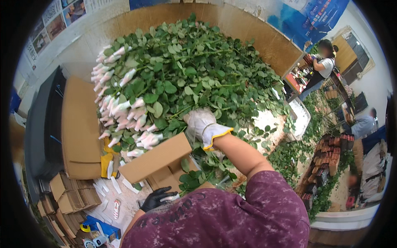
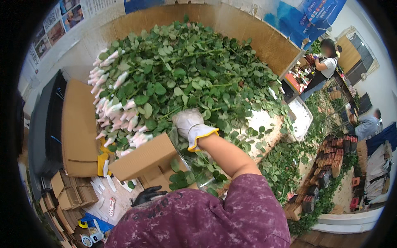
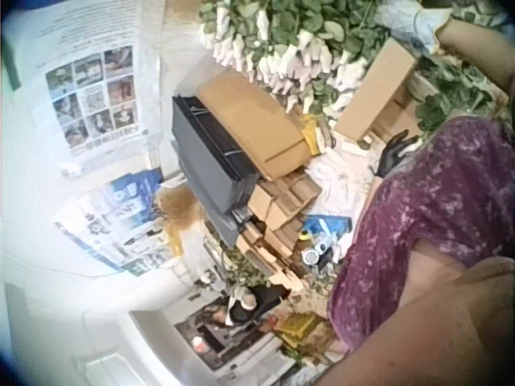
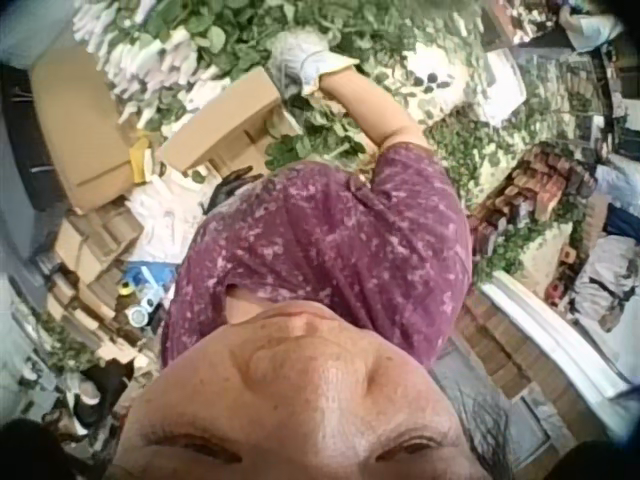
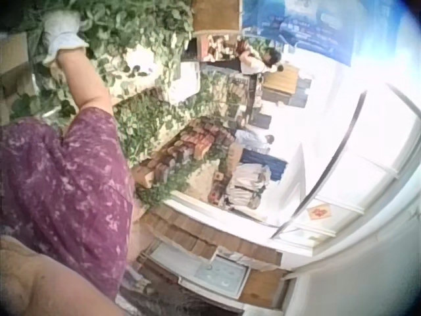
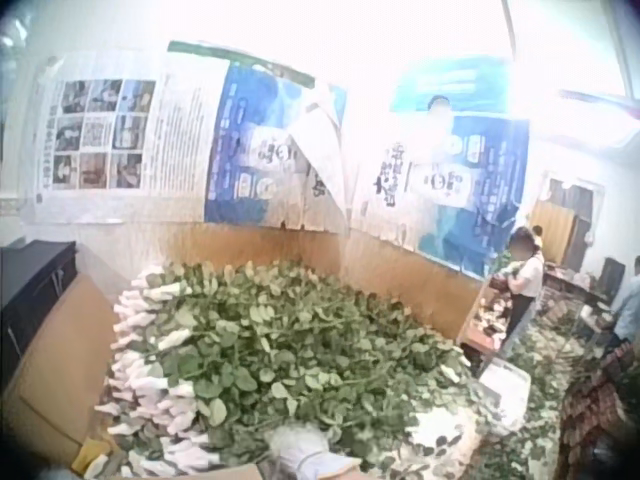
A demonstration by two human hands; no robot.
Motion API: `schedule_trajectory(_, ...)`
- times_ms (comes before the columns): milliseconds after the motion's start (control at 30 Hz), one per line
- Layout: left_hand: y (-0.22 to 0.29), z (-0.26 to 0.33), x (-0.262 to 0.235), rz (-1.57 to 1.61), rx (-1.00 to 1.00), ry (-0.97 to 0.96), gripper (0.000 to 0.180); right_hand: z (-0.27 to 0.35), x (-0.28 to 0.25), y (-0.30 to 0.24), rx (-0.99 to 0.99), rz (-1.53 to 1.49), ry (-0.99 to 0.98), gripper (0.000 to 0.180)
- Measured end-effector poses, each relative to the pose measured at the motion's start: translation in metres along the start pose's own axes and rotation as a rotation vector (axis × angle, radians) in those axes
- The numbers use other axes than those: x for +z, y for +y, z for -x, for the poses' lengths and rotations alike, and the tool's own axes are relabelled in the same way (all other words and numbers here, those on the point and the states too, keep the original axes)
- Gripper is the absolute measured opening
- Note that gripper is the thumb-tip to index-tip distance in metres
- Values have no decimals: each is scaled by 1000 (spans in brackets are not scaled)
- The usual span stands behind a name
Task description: The person selects individual roses from a pile, arranges them in rows within a black cardboard tray, covers them with a plastic sheet, and then repeats the process with a cardboard box.
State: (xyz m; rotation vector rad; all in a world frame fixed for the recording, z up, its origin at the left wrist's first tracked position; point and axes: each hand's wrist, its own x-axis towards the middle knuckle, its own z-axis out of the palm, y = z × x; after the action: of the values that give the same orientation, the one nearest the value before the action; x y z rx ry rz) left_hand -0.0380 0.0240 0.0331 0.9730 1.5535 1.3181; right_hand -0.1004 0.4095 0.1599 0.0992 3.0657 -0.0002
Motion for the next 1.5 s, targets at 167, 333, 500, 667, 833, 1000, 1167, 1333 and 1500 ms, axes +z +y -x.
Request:
schedule_trajectory(167, 32, 1, 10, -372, 66, 24, 43, 13, -40, -12, -250, -33, 431, 11)
schedule_trajectory(333, 22, 3, 8, -113, -77, -16, 44, 22, -69, 91, 49, 257, -51, 39)
schedule_trajectory(500, 14, -4, 12, -282, 26, -17, 38, 36, -135, 112, -95, 148, 705, 20)
schedule_trajectory(667, -27, 0, 18, 141, -59, 161, 42, 55, -191, 54, -208, -481, 867, 18)
schedule_trajectory(833, -2, 18, 17, -353, 141, 241, 38, 135, -198, -39, -446, 34, 429, 27)
schedule_trajectory(1000, 17, 0, 33, 288, 35, 374, 66, 126, -57, -45, -388, 26, -461, 29)
schedule_trajectory(1167, 1, 5, 36, 28, 100, 651, 80, 138, 59, -34, -508, -8, -322, 19)
schedule_trajectory(1333, -4, 10, 15, -451, 244, 276, 35, 124, 17, -31, -536, -132, -309, 29)
schedule_trajectory(1500, -1, 8, 22, -332, 112, 374, 75, 113, 23, -14, -384, 24, -266, 34)
